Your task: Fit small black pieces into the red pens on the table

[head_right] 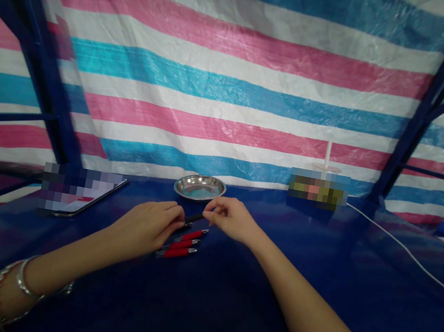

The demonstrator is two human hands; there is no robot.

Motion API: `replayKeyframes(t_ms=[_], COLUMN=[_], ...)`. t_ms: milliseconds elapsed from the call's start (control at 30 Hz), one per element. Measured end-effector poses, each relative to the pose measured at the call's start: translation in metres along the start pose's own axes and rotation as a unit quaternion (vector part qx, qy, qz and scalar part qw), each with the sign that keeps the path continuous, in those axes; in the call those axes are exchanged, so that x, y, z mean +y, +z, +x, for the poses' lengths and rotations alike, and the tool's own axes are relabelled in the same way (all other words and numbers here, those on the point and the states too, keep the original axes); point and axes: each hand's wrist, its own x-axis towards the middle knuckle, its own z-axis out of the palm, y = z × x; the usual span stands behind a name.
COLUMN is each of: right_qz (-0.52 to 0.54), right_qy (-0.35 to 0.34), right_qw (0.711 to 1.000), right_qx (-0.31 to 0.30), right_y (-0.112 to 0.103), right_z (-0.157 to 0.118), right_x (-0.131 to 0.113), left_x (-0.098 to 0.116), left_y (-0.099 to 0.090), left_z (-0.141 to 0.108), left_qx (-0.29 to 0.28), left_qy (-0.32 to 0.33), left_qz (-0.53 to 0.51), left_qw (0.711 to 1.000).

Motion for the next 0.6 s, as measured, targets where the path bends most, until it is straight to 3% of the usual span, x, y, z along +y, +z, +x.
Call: replayKeyframes(t_ms=[600], right_qz=[0.0], right_qy=[-0.012], right_qw=[1.0], right_qx=[-0.007], right_y=[-0.0007], right_z=[0.0003], right_x=[0.0026], left_x=[-0.0005], left_y=[0.0016], left_z=[0.0003], left_qx=[0.007], left_qy=[-0.009], left_qz=[0.01], left_qw=[1.0])
